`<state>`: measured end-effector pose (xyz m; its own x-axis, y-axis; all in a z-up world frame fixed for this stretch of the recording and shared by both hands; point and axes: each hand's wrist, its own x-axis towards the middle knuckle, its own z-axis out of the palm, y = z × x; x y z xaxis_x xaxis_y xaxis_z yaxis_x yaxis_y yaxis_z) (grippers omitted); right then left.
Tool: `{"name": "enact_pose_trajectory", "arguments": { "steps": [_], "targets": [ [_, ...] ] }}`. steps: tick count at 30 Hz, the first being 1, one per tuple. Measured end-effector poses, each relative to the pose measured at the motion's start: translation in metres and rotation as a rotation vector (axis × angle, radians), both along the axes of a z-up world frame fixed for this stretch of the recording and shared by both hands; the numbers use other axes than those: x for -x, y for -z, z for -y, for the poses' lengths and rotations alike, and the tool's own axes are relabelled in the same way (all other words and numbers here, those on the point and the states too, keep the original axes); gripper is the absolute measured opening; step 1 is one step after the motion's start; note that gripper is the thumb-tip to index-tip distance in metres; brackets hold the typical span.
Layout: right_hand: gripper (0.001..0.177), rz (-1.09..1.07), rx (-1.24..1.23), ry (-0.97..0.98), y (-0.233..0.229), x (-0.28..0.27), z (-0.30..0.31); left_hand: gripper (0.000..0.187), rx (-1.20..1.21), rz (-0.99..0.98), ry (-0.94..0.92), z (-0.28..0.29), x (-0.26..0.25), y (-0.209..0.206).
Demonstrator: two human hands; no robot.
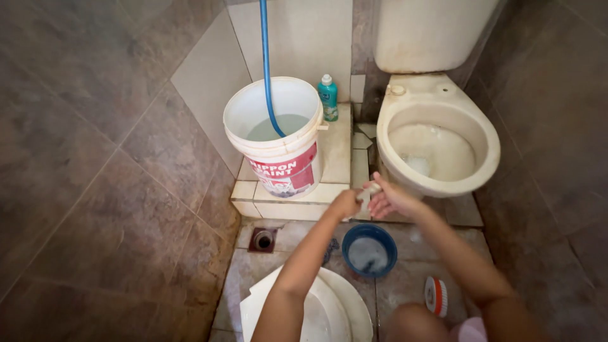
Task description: The person squats beside a toilet and scrubs the bowl with a toilet brush. They pour water from a small blue bowl into the toilet and continue scrubbing the interior surfaces.
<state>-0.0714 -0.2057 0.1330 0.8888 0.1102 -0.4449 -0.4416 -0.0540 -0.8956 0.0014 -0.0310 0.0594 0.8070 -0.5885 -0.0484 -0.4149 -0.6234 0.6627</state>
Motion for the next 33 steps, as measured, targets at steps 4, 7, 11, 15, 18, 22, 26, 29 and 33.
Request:
{"name": "enact_pose_trajectory", "arguments": {
  "steps": [4, 7, 11, 15, 18, 22, 26, 29, 33],
  "targets": [
    [0.06, -0.041, -0.07, -0.404, -0.028, -0.019, 0.018, 0.043, -0.224, 0.091, 0.041, 0.03, -0.021, 0.029],
    [0.091, -0.162, 0.068, -0.477, -0.049, -0.02, 0.032, 0.037, -0.293, 0.21, 0.077, 0.046, -0.032, 0.031],
    [0.057, 0.08, 0.524, -0.534, -0.102, -0.033, 0.059, 0.045, -0.024, 0.18, 0.092, 0.024, -0.009, -0.095],
    [0.045, 0.355, 0.82, -0.42, -0.166, -0.01, 0.084, 0.058, 0.156, 0.198, 0.107, -0.002, -0.001, -0.193],
    [0.041, 0.222, 0.867, -0.149, -0.151, 0.003, 0.133, 0.054, -0.016, 0.117, 0.034, -0.008, -0.022, -0.19],
    [0.04, 0.088, 0.808, 0.083, -0.113, 0.02, 0.18, 0.061, -0.188, 0.097, -0.029, -0.047, -0.037, -0.225],
    [0.038, 0.044, 0.635, 0.266, -0.027, 0.027, 0.201, 0.068, -0.363, -0.031, -0.039, -0.062, -0.037, -0.237],
    [0.039, -0.094, 0.79, 0.222, -0.042, 0.021, 0.197, 0.072, -0.383, -0.113, -0.005, -0.057, -0.037, -0.266],
    [0.048, -0.265, 1.044, -0.037, -0.209, 0.06, 0.118, 0.074, -0.413, -0.219, 0.021, -0.063, -0.027, -0.288]
  ]
}}
